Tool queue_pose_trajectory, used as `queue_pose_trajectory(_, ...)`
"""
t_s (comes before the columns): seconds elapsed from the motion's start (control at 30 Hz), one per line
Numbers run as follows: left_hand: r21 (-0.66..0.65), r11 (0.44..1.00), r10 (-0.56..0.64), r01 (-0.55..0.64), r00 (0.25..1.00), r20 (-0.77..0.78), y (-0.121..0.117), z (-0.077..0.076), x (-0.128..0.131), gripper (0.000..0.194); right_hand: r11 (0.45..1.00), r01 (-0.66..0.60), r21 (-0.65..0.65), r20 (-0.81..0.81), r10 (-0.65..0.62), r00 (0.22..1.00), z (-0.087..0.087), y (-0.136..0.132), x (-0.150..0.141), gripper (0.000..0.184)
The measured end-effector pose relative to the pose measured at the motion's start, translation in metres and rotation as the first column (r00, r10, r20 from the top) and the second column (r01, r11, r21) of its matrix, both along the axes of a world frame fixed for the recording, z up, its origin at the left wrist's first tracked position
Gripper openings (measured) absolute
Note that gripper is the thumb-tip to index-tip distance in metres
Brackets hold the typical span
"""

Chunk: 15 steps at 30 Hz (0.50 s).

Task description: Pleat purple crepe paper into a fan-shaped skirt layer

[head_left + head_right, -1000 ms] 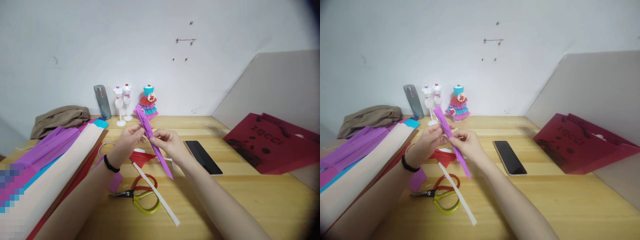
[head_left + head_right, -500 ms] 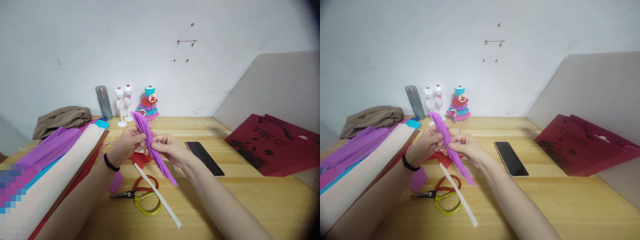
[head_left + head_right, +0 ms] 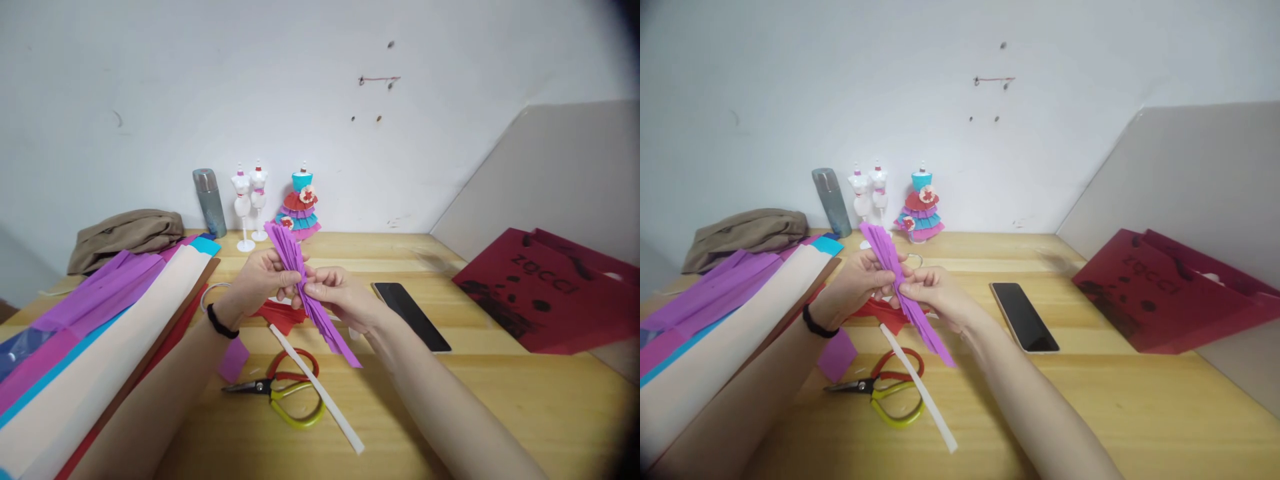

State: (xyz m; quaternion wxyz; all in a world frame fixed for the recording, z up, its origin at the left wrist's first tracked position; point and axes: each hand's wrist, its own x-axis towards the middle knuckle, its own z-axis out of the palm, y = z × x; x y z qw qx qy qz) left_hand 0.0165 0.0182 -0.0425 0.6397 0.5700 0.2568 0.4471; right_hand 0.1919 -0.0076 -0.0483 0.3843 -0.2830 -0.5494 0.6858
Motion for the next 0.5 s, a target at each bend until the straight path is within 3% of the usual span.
queue_pose_trajectory(0.3,0.014,0.999,-0.031,0.032,0.997,-0.075,0.0018,-0.0031,-0.0011,0.038,1.000,-0.007,-0.015,-0.004,0.006,1.000,0.0000,0.0013,0.0011,0.035)
queue_pose_trajectory(0.5,0.032,0.999,-0.026,0.027,0.999,-0.029,0.0033,-0.0057,-0.0008,0.036,0.999,-0.011,-0.052,0.021,0.013,1.000,-0.0015,0.0034,0.0037,0.038)
